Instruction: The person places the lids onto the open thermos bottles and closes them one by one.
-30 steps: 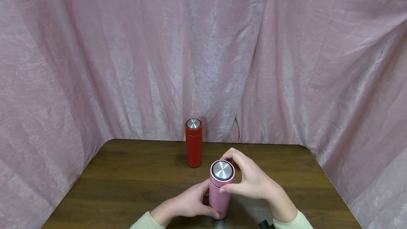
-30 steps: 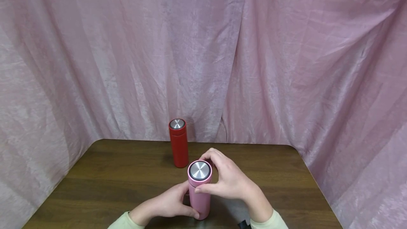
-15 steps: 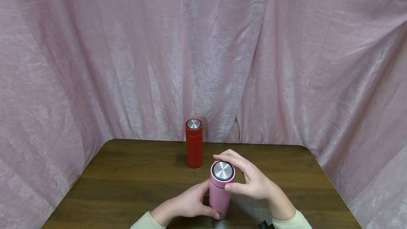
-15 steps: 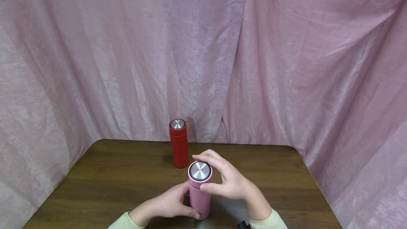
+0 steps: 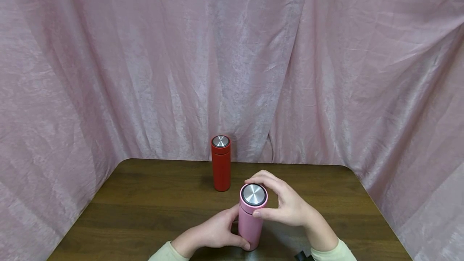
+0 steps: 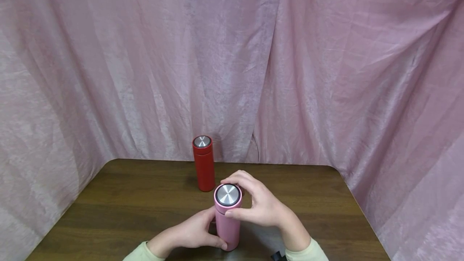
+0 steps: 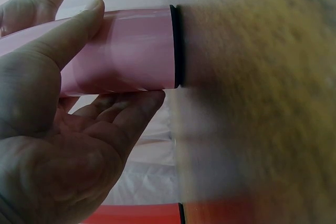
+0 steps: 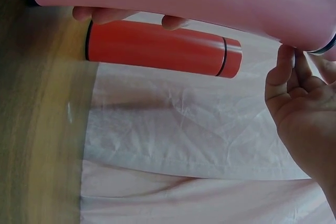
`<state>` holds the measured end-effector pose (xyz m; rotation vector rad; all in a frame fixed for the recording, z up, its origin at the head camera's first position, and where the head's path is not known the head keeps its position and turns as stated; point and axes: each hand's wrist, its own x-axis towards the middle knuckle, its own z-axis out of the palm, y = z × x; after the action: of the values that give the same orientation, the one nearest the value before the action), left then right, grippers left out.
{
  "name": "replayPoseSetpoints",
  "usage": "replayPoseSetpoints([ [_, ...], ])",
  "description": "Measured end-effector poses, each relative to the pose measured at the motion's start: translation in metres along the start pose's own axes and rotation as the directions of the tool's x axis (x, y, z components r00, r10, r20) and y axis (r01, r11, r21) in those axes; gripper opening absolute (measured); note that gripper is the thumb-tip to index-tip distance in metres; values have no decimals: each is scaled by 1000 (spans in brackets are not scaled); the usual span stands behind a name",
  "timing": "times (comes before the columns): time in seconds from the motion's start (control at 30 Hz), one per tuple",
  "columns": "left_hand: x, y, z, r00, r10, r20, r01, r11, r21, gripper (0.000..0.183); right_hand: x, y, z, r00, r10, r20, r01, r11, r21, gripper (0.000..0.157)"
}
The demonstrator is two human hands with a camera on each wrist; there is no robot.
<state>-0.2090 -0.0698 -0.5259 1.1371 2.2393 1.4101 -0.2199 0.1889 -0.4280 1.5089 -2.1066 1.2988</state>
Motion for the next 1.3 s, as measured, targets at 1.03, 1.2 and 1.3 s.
replayPoseSetpoints([
  [1.03, 0, 2, -1, 1000, -12, -2, 12, 1000, 13, 83, 0, -10, 6, 984, 164, -73, -168, 984, -58, 67],
  [1.2, -1, 1, -1, 1000, -16, -3, 17, 1000, 17, 82, -1, -6, 2, 998, 56, -26, -58, 996, -71, 79],
  [1.3, -1, 1, 0, 1000, -22, -4, 22, 1000, 19, 82, -1, -2, 0, 1000, -6, 8, 6, 999, -38, 83],
])
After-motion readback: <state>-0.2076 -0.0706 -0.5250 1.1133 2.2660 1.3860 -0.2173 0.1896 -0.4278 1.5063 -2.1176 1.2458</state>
